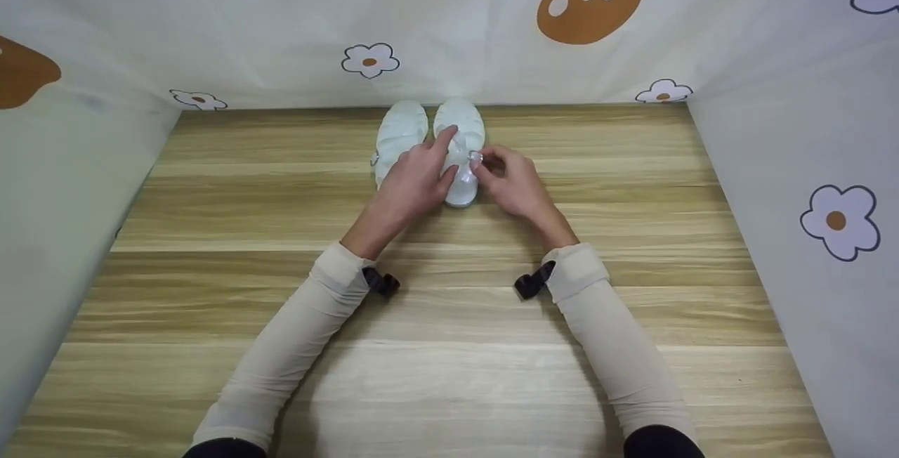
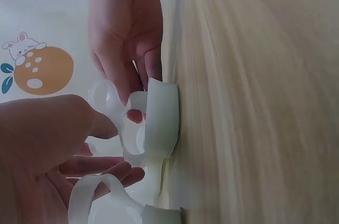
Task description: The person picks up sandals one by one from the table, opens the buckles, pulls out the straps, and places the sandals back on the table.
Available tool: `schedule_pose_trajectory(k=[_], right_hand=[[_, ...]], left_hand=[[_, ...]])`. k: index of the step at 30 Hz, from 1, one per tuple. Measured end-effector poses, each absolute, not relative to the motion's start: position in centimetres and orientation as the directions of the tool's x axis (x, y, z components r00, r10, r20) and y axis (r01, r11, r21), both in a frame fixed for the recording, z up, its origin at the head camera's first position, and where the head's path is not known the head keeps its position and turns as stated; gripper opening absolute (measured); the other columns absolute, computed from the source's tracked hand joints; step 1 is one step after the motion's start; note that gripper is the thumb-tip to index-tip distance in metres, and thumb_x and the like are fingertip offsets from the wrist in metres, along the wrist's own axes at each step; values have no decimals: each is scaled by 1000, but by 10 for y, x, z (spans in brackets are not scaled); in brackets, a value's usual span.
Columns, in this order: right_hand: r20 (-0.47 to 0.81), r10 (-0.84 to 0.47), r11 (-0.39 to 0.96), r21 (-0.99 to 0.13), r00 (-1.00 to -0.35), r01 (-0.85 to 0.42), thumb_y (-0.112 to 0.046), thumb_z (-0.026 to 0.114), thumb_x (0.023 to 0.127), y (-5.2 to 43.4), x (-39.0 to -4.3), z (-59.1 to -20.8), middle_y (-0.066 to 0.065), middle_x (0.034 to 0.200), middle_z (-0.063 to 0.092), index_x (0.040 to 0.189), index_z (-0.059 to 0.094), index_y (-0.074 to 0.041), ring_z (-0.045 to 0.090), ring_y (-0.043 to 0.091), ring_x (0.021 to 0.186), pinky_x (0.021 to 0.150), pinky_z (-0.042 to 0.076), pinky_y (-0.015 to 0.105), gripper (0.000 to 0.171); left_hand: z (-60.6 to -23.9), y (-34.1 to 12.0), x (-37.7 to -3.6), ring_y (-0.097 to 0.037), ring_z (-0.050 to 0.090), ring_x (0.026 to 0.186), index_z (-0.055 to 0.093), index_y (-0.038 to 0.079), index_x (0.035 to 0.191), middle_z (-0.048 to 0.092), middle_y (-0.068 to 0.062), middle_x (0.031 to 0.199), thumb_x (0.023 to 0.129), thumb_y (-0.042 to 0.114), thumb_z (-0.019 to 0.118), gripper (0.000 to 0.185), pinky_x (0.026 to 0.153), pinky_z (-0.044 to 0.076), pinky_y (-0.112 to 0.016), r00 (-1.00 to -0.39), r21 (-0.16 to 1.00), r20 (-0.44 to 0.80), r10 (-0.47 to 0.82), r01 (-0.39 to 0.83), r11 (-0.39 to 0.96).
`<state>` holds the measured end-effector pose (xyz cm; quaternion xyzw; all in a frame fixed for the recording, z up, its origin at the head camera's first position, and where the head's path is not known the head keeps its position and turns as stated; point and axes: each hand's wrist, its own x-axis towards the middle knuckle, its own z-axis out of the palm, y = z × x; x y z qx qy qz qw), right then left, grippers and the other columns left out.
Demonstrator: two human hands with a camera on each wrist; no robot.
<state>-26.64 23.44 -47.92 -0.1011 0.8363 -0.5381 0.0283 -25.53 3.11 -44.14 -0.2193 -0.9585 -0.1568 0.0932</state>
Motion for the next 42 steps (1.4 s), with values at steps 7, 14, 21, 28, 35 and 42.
schedule_pose_trajectory(k=[7, 14, 21, 28, 35, 42], right_hand=[[27, -155, 334, -939, -988, -78, -19, 72, 105, 231, -267, -480, 23, 140, 69, 133, 66, 7, 64, 30, 138, 118, 51, 33, 38], [-16, -117, 257, -966, -993, -15, -15, 75, 103, 227, -267, -481, 23, 137, 70, 129, 67, 7, 67, 29, 134, 104, 56, 20, 35], [-14, -124, 216, -976, -992, -14, -14, 76, 102, 225, -266, -482, 25, 142, 68, 128, 66, 8, 64, 33, 140, 108, 56, 24, 36], [1, -130, 167, -986, -991, -23, -11, 76, 102, 228, -260, -482, 24, 142, 68, 129, 65, 10, 65, 31, 139, 104, 57, 21, 36], [-2, -123, 122, -992, -992, -13, -11, 79, 100, 234, -248, -478, 21, 151, 63, 125, 66, 8, 68, 25, 136, 102, 59, 22, 34], [29, -163, 154, -986, -986, -55, -19, 84, 97, 244, -230, -476, 15, 162, 56, 120, 71, 6, 57, 30, 148, 113, 52, 22, 36]], left_hand=[[-441, 32, -256, -34, 78, 97, 42, 8, 159, 77, -16, 109, 105, 23, 71, 63, 75, 66, -46, -908, 288, 223, 356, 410, 866], [-435, 32, -259, -36, 79, 99, 44, 4, 157, 77, -18, 112, 106, 20, 70, 59, 77, 67, -46, -927, 294, 172, 332, 370, 881], [-434, 27, -263, -34, 76, 110, 44, 8, 158, 74, -18, 124, 104, 14, 73, 61, 91, 65, -44, -932, 387, 149, 329, 361, 848], [-437, 23, -260, -34, 73, 117, 43, 12, 159, 71, -17, 133, 104, 12, 72, 62, 99, 62, -44, -916, 433, 175, 361, 401, 808], [-434, 17, -251, -32, 72, 116, 46, 15, 158, 70, -15, 133, 105, 15, 71, 59, 97, 61, -44, -892, 457, 231, 387, 451, 766], [-435, 9, -234, -27, 69, 105, 49, 15, 154, 67, -11, 127, 106, 15, 71, 53, 90, 62, -41, -862, 480, 262, 434, 507, 716]])
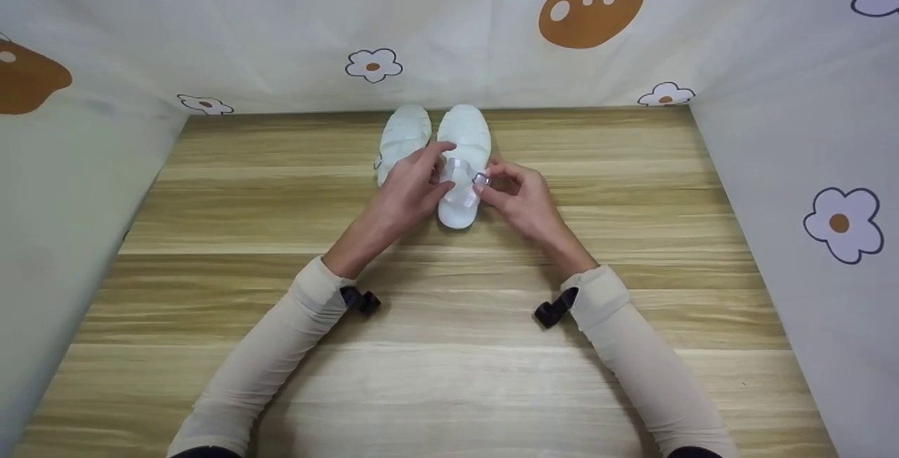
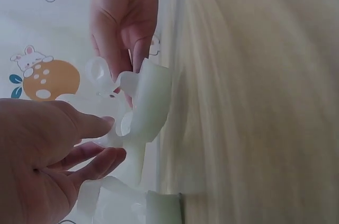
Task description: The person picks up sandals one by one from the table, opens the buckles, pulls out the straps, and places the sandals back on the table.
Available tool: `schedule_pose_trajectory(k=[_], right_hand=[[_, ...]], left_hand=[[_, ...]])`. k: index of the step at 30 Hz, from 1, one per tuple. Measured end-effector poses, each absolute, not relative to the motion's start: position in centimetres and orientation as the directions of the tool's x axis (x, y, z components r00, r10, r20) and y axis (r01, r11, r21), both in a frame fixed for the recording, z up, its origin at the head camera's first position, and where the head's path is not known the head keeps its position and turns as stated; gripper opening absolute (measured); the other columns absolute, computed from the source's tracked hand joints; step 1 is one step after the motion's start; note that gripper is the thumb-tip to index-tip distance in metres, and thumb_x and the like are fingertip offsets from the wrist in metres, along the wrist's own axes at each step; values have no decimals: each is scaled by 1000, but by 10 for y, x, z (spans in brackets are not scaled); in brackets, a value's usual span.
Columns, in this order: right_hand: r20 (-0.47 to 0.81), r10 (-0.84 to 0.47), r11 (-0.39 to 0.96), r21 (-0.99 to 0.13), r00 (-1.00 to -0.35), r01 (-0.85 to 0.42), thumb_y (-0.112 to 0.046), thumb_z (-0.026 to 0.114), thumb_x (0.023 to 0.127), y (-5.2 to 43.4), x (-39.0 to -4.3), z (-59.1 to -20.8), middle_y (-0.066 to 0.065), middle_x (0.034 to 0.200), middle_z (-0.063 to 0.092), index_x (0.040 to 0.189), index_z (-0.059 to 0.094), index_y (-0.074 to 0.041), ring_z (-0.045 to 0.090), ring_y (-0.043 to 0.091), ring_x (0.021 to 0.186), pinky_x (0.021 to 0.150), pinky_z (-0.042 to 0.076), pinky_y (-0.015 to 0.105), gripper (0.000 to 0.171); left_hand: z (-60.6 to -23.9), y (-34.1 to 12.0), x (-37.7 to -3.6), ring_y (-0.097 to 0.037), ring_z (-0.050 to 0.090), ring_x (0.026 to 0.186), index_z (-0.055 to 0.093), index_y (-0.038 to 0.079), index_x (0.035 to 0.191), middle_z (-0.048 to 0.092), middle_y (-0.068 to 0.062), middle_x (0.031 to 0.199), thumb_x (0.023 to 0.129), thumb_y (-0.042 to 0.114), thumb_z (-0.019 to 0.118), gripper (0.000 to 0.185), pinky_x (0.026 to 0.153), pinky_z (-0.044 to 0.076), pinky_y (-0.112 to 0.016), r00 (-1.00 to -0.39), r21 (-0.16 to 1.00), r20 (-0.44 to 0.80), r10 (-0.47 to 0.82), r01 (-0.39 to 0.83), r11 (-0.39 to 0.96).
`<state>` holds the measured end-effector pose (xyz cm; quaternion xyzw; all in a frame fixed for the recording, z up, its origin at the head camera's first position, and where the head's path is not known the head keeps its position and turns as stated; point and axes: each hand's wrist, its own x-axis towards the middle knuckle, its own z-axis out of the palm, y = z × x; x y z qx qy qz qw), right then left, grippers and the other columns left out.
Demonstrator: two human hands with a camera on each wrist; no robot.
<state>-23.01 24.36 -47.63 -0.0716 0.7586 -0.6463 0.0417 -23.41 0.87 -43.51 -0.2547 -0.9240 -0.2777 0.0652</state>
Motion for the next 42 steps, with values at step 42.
schedule_pose_trajectory(k=[42], right_hand=[[-18, -395, 480, -857, -919, -189, -32, 88, 93, 262, -173, -468, 7, 140, 74, 105, 82, -17, 69, 23, 134, 107, 57, 29, 20]], left_hand=[[-435, -16, -182, -23, 62, 122, 56, 11, 151, 65, -9, 136, 103, 18, 71, 51, 107, 56, -38, -736, 437, 127, 665, 643, 629]])
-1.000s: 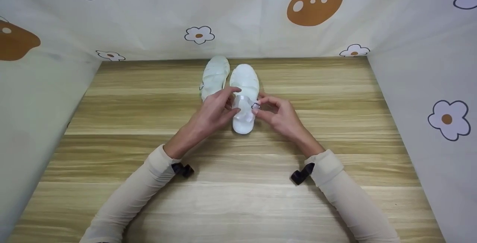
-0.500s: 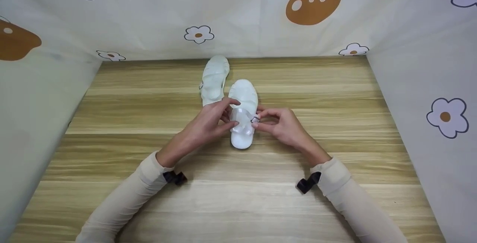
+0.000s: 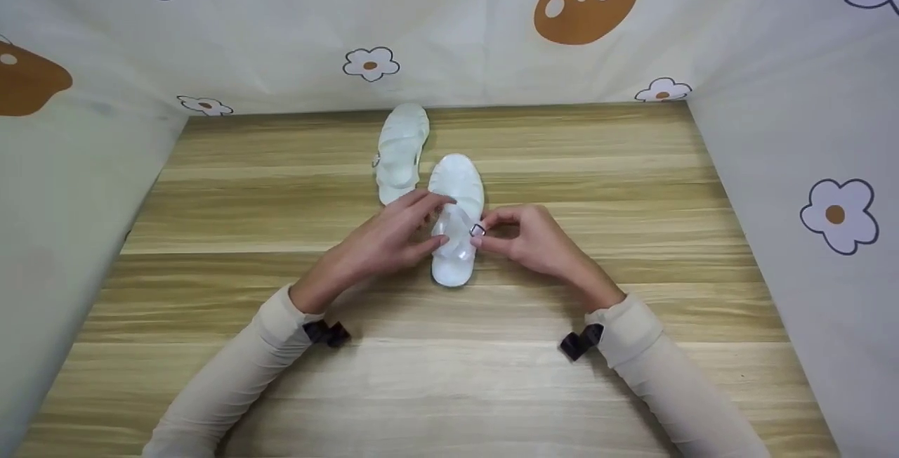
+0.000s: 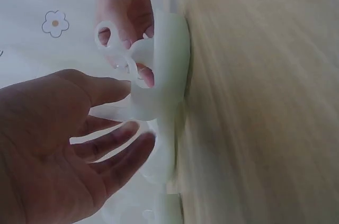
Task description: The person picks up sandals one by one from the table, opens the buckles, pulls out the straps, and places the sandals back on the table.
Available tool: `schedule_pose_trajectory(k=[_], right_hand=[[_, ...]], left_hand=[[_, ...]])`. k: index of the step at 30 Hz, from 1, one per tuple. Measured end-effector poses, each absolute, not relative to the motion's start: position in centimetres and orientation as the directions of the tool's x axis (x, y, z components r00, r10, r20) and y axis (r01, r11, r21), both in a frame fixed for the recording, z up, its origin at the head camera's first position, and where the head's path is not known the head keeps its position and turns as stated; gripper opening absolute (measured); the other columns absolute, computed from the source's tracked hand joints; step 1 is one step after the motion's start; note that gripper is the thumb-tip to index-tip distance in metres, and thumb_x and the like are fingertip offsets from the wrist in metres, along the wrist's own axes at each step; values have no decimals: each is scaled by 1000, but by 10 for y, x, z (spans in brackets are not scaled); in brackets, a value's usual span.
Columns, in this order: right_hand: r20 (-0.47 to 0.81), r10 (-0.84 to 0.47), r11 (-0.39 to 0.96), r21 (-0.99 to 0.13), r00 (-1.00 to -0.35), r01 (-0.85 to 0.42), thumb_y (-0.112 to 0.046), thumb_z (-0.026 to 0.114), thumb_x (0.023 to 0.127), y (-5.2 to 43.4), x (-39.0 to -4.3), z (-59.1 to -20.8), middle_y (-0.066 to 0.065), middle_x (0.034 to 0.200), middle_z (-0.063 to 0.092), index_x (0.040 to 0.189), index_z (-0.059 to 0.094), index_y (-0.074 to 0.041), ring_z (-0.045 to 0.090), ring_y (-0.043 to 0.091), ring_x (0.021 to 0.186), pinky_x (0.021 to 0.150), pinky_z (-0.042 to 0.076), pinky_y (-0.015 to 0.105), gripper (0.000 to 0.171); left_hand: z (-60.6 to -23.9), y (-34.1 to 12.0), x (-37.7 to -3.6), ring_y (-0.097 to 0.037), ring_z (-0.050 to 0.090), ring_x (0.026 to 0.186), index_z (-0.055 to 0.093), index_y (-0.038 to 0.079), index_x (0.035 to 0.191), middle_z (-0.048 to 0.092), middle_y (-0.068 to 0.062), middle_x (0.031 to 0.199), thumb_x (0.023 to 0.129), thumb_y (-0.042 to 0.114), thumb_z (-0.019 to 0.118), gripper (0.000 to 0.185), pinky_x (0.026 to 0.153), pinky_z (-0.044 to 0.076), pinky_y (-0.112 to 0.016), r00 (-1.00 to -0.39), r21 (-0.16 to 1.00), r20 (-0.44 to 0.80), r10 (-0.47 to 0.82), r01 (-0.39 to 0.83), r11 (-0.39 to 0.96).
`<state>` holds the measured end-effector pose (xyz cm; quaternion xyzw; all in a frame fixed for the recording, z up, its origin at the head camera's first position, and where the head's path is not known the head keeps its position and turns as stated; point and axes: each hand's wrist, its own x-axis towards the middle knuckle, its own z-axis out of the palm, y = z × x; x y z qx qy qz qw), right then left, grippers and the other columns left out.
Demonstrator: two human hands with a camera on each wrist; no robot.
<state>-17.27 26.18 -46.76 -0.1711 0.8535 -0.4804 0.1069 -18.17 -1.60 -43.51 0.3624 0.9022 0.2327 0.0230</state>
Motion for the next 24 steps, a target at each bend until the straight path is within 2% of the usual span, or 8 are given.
schedule_pose_trajectory(k=[2, 4, 6, 8, 10, 12, 18, 24], right_hand=[[-2, -401, 487, -847, -916, -211, -32, 88, 94, 263, -174, -469, 5, 135, 77, 102, 82, -18, 69, 21, 132, 108, 55, 26, 17], [14, -410, 496, -836, -912, -235, -33, 88, 94, 264, -175, -471, 1, 125, 80, 99, 80, -20, 71, 19, 125, 106, 54, 22, 16], [23, -431, 486, -836, -902, -254, -32, 86, 95, 264, -176, -474, -1, 116, 80, 100, 79, -21, 71, 18, 117, 103, 54, 22, 14], [13, -454, 467, -848, -891, -250, -32, 84, 97, 264, -177, -478, -1, 108, 79, 100, 78, -20, 71, 18, 111, 100, 54, 23, 14], [-12, -470, 446, -866, -882, -226, -31, 83, 98, 265, -178, -481, -1, 105, 77, 98, 77, -19, 70, 18, 106, 95, 54, 24, 15], [-37, -483, 415, -889, -875, -192, -29, 82, 99, 266, -180, -483, 2, 105, 76, 98, 76, -16, 69, 18, 105, 94, 54, 24, 15], [-87, -506, 343, -933, -858, -108, -25, 76, 104, 270, -183, -486, 12, 110, 74, 106, 76, -7, 68, 19, 104, 92, 54, 25, 18], [-102, -528, 298, -952, -843, -72, -24, 73, 105, 271, -180, -485, 12, 112, 72, 108, 74, -1, 65, 20, 107, 95, 52, 27, 23]], left_hand=[[-430, -13, -182, -24, 58, 133, 55, 13, 153, 63, -7, 143, 101, 8, 66, 54, 117, 49, -38, -694, 411, 162, 702, 694, 591], [-425, -9, -182, -24, 58, 137, 59, 14, 151, 65, -5, 144, 96, -1, 61, 57, 120, 46, -39, -632, 402, 202, 748, 750, 525], [-421, -3, -183, -22, 62, 133, 64, 15, 147, 69, -2, 141, 96, -2, 57, 55, 117, 48, -38, -578, 396, 214, 787, 788, 471], [-419, 2, -184, -20, 68, 121, 69, 16, 142, 73, -1, 135, 102, 5, 60, 42, 107, 54, -36, -561, 408, 198, 804, 793, 453], [-421, 5, -186, -17, 70, 113, 72, 17, 139, 75, 0, 129, 107, 16, 63, 32, 101, 56, -35, -583, 416, 164, 796, 773, 480], [-424, 6, -188, -17, 69, 108, 74, 15, 134, 76, -1, 123, 107, 25, 69, 29, 98, 57, -33, -612, 437, 134, 779, 742, 508], [-440, 1, -196, -17, 66, 103, 78, 12, 126, 75, -5, 109, 103, 25, 76, 26, 93, 55, -32, -623, 555, 123, 773, 689, 466], [-444, 3, -196, -12, 63, 91, 81, 12, 120, 76, -1, 97, 100, 25, 80, 24, 81, 50, -26, -647, 641, 105, 755, 625, 447]])
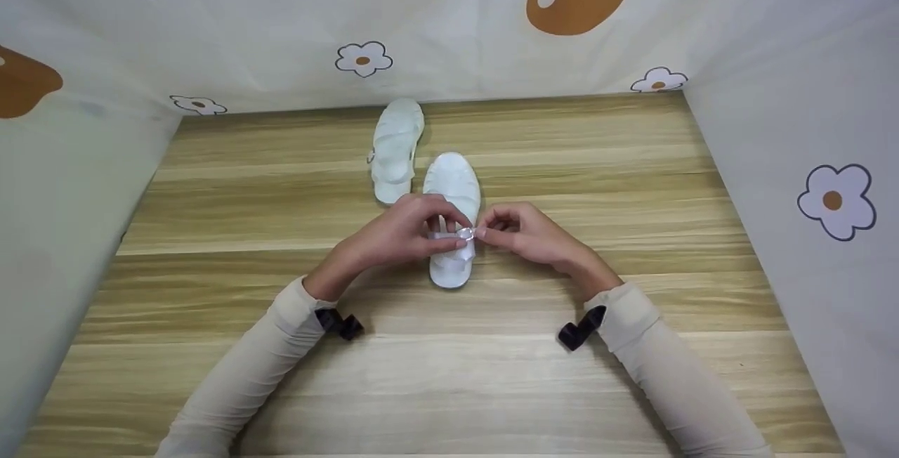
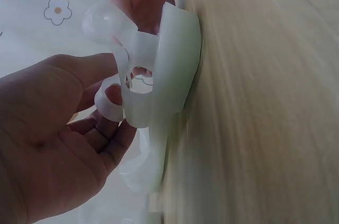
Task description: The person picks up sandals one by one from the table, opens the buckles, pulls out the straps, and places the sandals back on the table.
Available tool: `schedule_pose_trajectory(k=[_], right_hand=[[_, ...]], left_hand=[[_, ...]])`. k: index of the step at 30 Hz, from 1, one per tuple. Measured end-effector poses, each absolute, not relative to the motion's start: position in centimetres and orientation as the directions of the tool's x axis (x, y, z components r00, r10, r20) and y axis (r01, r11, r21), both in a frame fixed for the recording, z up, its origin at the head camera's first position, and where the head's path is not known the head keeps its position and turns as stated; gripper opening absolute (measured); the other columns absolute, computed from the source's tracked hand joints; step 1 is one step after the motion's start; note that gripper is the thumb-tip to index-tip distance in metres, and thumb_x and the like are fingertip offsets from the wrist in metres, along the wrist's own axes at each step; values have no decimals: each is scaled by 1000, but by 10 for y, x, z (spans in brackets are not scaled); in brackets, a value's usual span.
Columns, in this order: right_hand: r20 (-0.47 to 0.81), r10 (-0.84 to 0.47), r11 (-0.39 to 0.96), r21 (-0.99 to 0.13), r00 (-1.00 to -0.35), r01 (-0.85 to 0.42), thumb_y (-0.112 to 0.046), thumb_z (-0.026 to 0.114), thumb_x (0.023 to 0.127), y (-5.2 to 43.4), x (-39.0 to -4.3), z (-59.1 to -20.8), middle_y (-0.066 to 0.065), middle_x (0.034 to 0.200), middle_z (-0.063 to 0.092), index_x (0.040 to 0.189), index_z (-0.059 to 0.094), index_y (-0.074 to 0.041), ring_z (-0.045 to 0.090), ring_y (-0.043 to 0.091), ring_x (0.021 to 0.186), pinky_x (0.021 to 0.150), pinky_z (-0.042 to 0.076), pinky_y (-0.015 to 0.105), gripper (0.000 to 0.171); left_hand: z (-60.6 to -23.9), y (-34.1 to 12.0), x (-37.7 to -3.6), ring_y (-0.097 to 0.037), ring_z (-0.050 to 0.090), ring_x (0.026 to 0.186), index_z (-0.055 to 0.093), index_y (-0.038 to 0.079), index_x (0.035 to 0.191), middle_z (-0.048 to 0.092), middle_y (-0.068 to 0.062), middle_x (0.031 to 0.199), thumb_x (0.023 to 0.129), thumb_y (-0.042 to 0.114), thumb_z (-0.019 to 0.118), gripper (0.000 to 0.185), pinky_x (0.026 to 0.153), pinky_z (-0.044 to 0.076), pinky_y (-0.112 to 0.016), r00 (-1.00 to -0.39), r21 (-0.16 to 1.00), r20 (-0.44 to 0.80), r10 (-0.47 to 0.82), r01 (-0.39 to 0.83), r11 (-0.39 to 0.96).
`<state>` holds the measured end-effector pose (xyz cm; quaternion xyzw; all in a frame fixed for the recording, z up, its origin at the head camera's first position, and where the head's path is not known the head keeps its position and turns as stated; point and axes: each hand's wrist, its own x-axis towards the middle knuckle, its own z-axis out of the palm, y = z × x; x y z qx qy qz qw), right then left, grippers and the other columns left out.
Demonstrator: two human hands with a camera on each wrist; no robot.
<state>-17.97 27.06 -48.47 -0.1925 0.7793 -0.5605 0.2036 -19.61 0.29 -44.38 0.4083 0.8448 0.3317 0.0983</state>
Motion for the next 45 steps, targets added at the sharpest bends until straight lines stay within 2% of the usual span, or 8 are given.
schedule_pose_trajectory(k=[4, 9, 15, 18, 28, 36, 45], right_hand=[[-107, -534, 300, -951, -839, -70, -23, 74, 104, 271, -179, -483, 12, 117, 74, 109, 75, -3, 66, 22, 112, 100, 52, 27, 21], [-141, -519, 321, -946, -843, -39, -26, 75, 103, 276, -181, -482, 10, 121, 76, 112, 79, -6, 69, 21, 114, 98, 56, 27, 21], [-157, -545, 278, -960, -824, -1, -22, 75, 104, 278, -182, -486, 15, 108, 75, 111, 77, 1, 70, 15, 88, 76, 61, 26, 24], [-141, -561, 281, -959, -815, -27, -21, 72, 106, 275, -181, -487, 13, 101, 74, 110, 75, 0, 68, 12, 82, 72, 61, 25, 22], [-114, -584, 220, -975, -804, -22, -17, 69, 107, 270, -178, -486, 13, 105, 72, 109, 70, 5, 69, 14, 88, 77, 62, 26, 22], [-119, -564, 228, -973, -817, -16, -18, 70, 107, 268, -176, -486, 7, 102, 72, 108, 70, 4, 68, 12, 87, 77, 61, 24, 23], [-105, -554, 169, -986, -826, 12, -14, 71, 105, 271, -176, -489, 3, 103, 75, 107, 70, 8, 72, 10, 90, 80, 64, 25, 22]], left_hand=[[-443, 3, -195, -11, 64, 87, 82, 12, 117, 77, 1, 95, 99, 26, 81, 23, 80, 51, -26, -653, 653, 103, 750, 613, 444], [-446, 2, -194, -13, 68, 94, 83, 12, 118, 81, -1, 100, 98, 20, 82, 22, 86, 54, -28, -663, 641, 149, 734, 630, 438], [-451, 1, -193, -8, 71, 88, 84, 12, 115, 82, 1, 99, 97, 21, 83, 21, 80, 55, -23, -687, 678, 163, 708, 599, 426], [-452, 1, -192, -5, 70, 85, 85, 13, 113, 83, 2, 98, 96, 24, 85, 20, 79, 55, -21, -699, 685, 158, 698, 587, 432], [-458, 0, -193, -11, 73, 93, 85, 13, 114, 84, 0, 105, 96, 22, 85, 20, 87, 58, -26, -653, 644, 260, 712, 667, 376], [-461, -1, -192, -16, 77, 104, 84, 11, 115, 84, -2, 108, 95, 22, 85, 22, 98, 59, -30, -622, 619, 312, 718, 706, 343], [-461, 3, -191, -17, 76, 104, 85, 10, 114, 83, -3, 107, 96, 21, 84, 21, 97, 59, -32, -614, 608, 323, 720, 718, 340]])
